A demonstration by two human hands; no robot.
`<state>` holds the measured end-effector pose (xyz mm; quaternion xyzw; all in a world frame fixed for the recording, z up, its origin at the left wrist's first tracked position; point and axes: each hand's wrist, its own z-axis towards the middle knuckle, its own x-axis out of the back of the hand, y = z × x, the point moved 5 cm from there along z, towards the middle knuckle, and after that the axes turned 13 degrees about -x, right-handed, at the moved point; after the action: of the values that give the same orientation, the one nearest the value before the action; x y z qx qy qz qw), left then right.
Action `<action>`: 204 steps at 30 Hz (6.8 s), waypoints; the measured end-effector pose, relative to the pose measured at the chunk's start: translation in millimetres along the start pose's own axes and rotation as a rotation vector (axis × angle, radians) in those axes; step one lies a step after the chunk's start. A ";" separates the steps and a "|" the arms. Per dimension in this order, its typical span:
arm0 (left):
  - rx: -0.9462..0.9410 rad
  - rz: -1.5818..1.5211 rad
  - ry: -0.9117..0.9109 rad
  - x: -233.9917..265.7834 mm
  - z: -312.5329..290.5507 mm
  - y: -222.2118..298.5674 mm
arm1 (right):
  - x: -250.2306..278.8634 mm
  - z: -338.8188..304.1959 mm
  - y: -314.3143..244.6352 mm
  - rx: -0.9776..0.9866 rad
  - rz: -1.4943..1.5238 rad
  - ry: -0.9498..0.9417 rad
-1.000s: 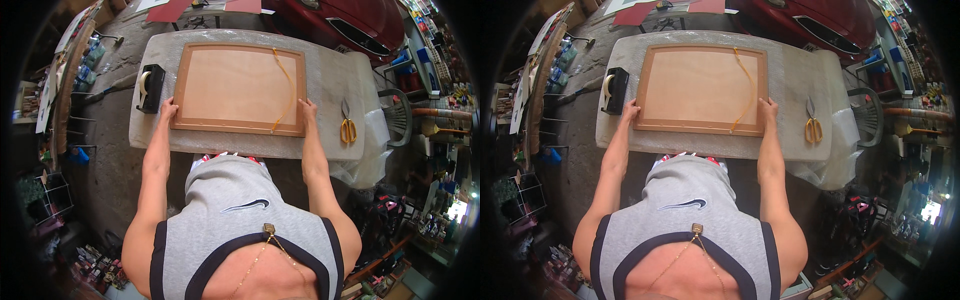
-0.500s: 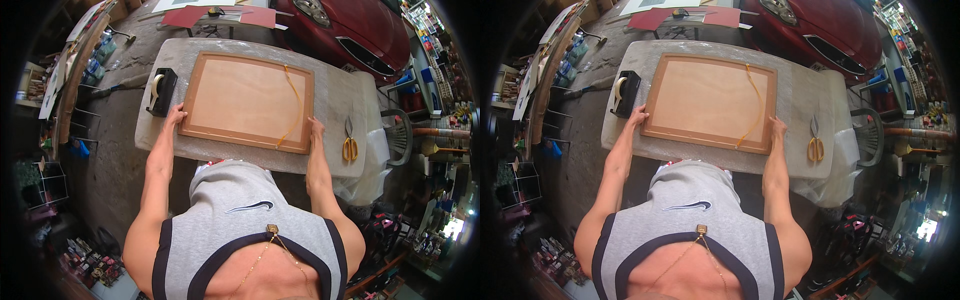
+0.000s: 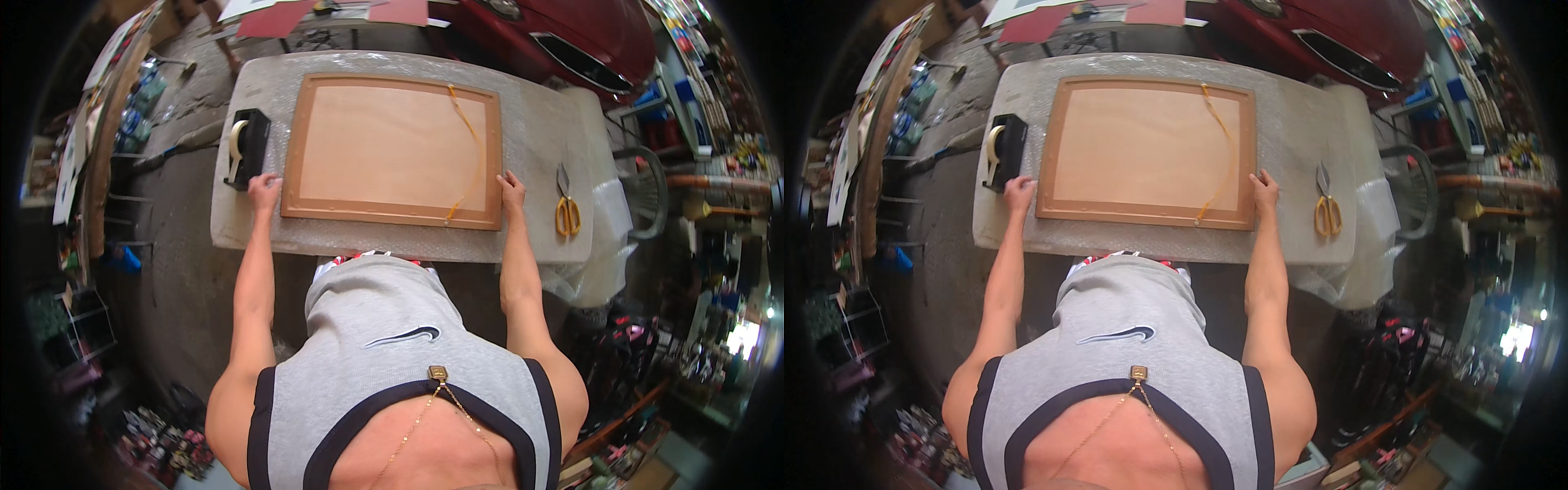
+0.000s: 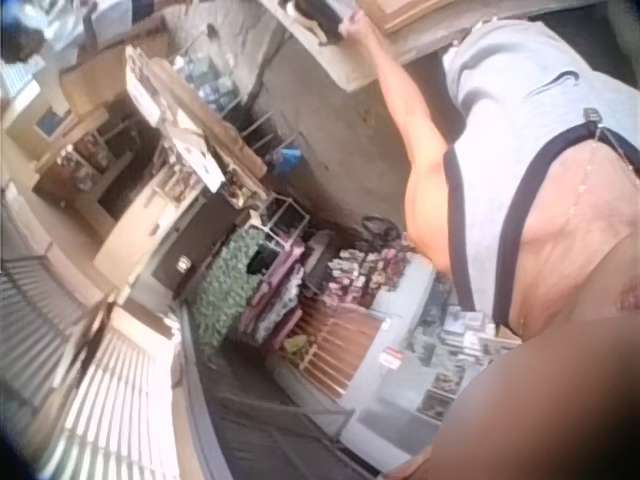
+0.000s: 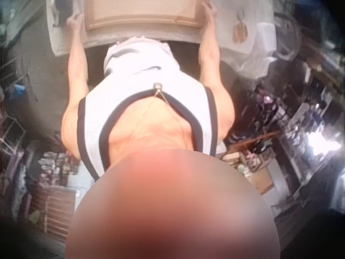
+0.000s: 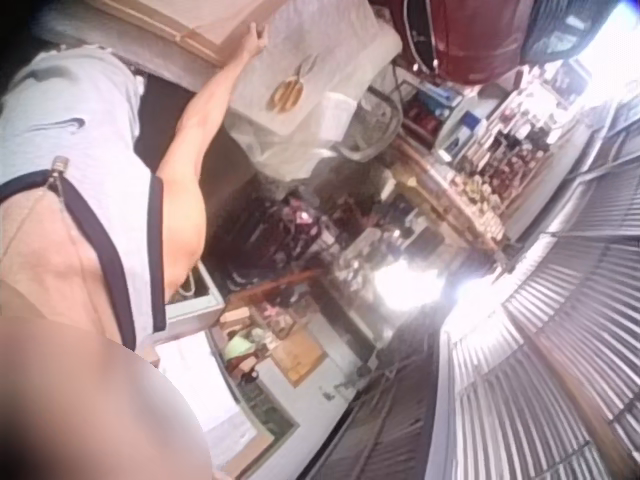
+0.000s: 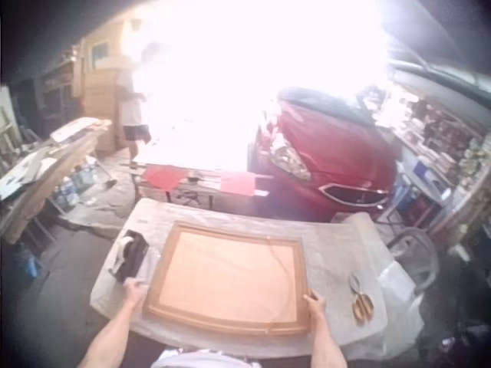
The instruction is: The person cuts a sheet of bubble wrap to size, places a framed artwork on it, and wraps the frame with the bubble wrap. They secure the wrap with tape and then place the wrapped frame into a stack of other framed artworks.
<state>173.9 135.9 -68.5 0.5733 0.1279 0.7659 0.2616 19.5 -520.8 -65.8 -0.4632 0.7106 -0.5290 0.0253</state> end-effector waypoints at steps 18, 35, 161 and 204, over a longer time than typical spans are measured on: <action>0.243 0.060 0.276 88.0 14.6 -19.8 | 86.7 -72.5 76.4 -0.260 -0.578 0.481; 0.636 0.273 0.065 36.6 -77.3 -32.1 | 95.1 -50.6 70.5 -0.340 -0.540 0.349; 0.405 -0.124 0.069 54.0 -152.9 53.7 | -347.1 -312.6 -89.7 1.477 -0.355 -0.852; 0.984 -0.845 -0.349 3.7 -46.9 19.1 | -382.4 -313.3 -98.3 1.092 -0.469 -0.609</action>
<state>123.9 126.9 -70.6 0.6418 0.6313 0.3464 0.2638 134.6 -31.8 -25.8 -0.6547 0.1826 -0.6499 0.3400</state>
